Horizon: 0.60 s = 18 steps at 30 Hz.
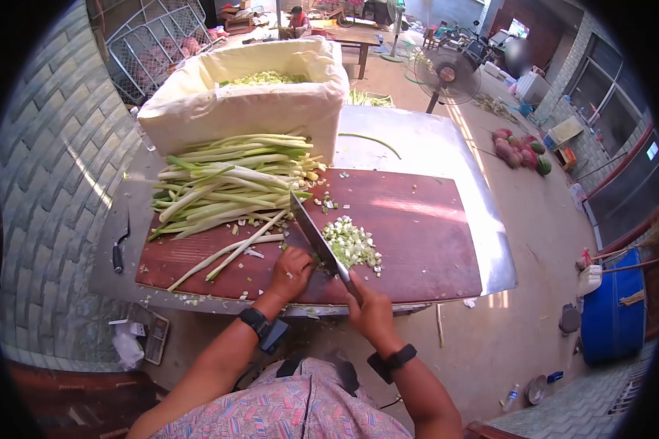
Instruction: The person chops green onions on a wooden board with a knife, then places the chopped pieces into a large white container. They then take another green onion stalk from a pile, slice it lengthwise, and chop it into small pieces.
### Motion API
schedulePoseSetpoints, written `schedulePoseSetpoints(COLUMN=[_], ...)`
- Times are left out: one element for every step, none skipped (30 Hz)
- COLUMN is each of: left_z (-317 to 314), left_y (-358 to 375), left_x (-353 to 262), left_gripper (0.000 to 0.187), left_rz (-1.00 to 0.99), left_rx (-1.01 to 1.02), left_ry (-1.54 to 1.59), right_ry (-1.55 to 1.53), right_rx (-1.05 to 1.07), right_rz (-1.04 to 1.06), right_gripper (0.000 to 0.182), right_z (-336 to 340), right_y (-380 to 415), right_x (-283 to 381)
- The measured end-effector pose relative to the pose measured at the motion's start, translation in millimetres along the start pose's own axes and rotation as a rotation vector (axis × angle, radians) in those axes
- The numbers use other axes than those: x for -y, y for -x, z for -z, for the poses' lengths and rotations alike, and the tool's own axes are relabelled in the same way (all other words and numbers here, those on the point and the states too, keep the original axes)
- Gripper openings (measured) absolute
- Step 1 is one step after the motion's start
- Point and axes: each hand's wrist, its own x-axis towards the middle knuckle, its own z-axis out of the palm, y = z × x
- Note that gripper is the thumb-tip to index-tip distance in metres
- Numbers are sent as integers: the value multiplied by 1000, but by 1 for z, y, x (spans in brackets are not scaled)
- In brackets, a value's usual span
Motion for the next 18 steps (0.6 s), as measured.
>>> schedulePoseSetpoints(left_z=[1, 3, 2, 1, 1, 0, -1, -1, -2, -3, -4, -4, -4, -3, -3, -4, -4, -4], left_y=[0, -1, -1, -1, 0, 1, 2, 2, 3, 3, 3, 2, 2, 2, 3, 3, 4, 5], left_x=[-3, -6, -6, -5, -5, -4, -3, -2, -2, -2, -2, -3, -3, -2, -1, 1, 2, 2], left_gripper=[9, 9, 9, 9, 10, 10, 9, 9, 9, 9, 8, 8, 8, 9, 9, 9, 9, 9], left_rz=[-16, -32, -31, -19, -6, -5, 8, 20, 17, 36, 56, 55, 38, 23, 30, 15, -1, 3], left_rx=[-56, -112, -113, -109, -105, -105, -93, -79, -75, -80, -88, -87, -97, -107, -109, -104, -96, -94], left_ry=[8, 19, 19, 19, 19, 19, 3, -13, -12, 7, 25, 27, 32, 37, 35, 20, 6, 6], right_ry=[-5, -48, -89, -88, -72, -56, -56, -10, 36, 36, 60, 84, 85, 62, 38, 37, 50, 64], right_rx=[0, -13, -24, -23, -26, -29, -29, 0, 28, 24, 55, 87, 89, 67, 48, 55, 83, 108], right_rz=[0, 31, 61, 62, 73, 85, 86, 76, 63, 59, 51, 44, 43, 69, 97, 99, 91, 82], right_gripper=[49, 49, 49, 49, 49, 49, 49, 49, 49, 49, 49, 49, 49, 50, 50, 50, 50, 50], right_z=[-1, 1, 4, 8, 15, 22, 30, 39, 46, 53, 59, 62, 62, 59, 57, 53, 49, 43], right_y=[1, 3, 5, 10, 18, 25, 31, 37, 42, 46, 48, 49, 49, 50, 49, 45, 40, 34], right_x=[-2, -6, -8, -8, -6, -1, 3, 7, 11, 17, 22, 24, 22, 19, 16, 16, 16, 17])
